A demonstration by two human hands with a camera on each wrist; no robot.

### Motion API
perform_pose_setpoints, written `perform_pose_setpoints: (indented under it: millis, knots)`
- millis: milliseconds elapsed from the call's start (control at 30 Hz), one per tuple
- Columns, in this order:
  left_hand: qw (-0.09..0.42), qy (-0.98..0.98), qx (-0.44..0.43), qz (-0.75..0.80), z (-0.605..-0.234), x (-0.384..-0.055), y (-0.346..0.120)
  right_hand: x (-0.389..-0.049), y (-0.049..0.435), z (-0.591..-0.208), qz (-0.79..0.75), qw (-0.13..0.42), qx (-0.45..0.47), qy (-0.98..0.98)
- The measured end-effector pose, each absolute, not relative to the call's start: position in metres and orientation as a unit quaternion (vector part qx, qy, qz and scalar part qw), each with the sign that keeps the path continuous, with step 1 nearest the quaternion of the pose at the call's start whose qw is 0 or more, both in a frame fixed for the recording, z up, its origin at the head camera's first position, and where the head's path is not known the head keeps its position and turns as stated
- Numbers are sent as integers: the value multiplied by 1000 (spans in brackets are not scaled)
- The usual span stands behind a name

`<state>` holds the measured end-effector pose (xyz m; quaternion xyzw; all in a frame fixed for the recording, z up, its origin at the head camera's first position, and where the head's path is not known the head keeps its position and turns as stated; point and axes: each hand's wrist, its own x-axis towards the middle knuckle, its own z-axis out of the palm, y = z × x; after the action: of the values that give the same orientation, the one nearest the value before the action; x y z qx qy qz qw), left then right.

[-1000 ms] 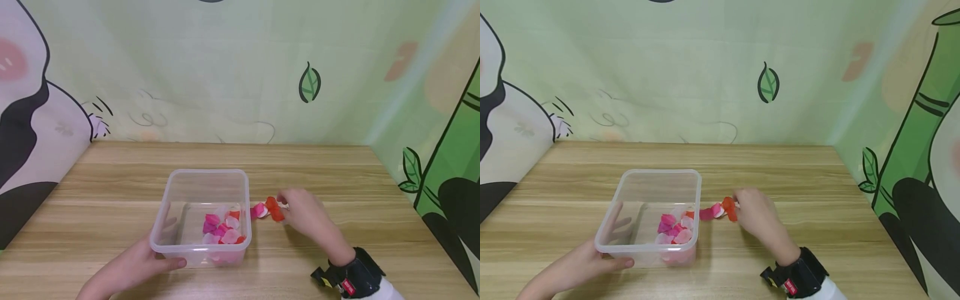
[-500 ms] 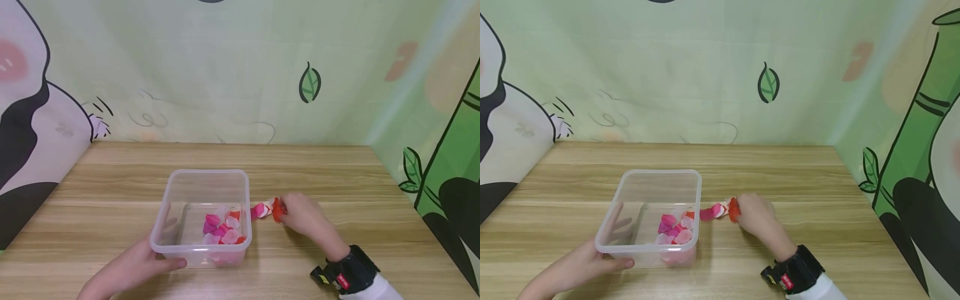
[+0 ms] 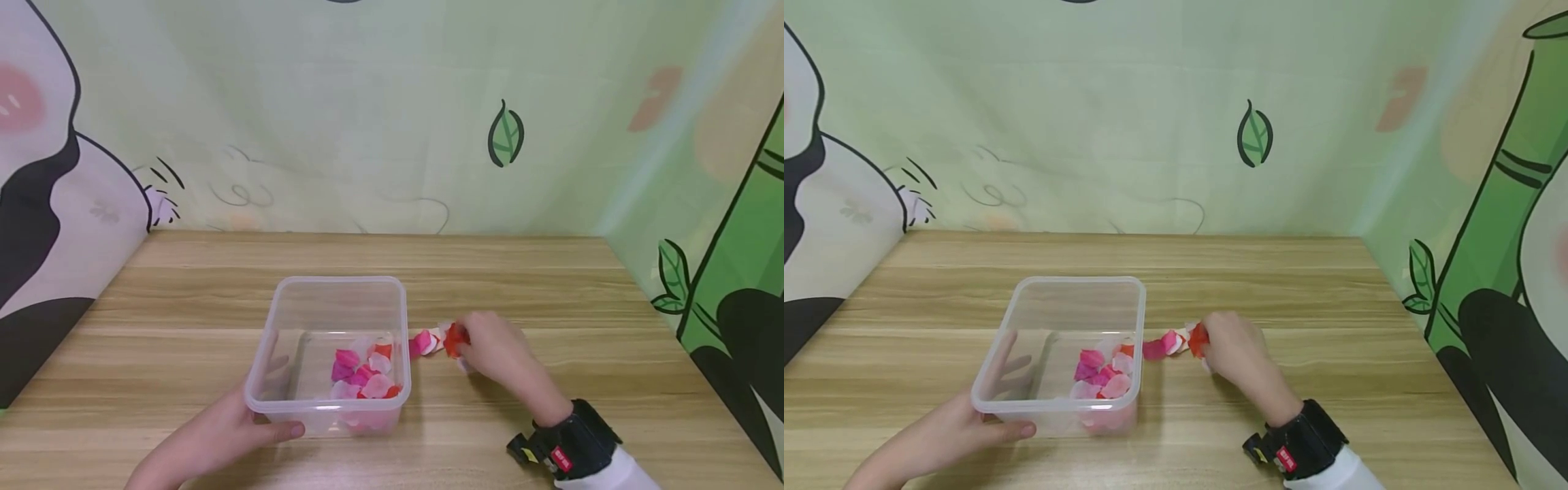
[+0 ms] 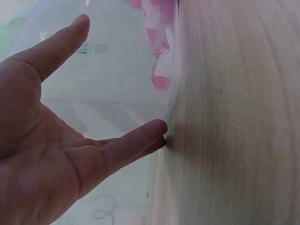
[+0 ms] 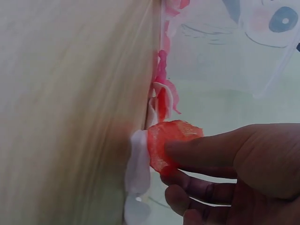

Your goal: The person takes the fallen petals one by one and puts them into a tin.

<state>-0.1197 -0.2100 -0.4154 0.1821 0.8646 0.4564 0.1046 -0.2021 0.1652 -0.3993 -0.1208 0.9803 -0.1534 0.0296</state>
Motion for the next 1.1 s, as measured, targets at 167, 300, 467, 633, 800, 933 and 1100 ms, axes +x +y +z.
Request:
perform_pose_setpoints:
  millis: [167,300,467,633,800,933,1100]
  knots:
    - [110,863,178,459,-415,-120,-210,-202,167,-394,-163,14,-132,978]
    - [109,859,179,467,-415,-120,-210,-201,168,-389,-177,8,-126,976]
    - [109,864,180,457,-414,-120,-210,-199,168,-383,-190,-11,-128,973]
    - [106,870,180,446,-415,-119,-211,-196,166,-378,-195,-42,-144,969]
    - [94,868,192,447,-416,-119,-212,-189,163,-371,-218,-86,-156,960]
    - [83,857,204,467,-418,-119,-211,-183,160,-365,-242,-136,-183,943]
    - [83,851,203,478,-419,-120,-211,-175,153,-359,-265,-202,-227,915]
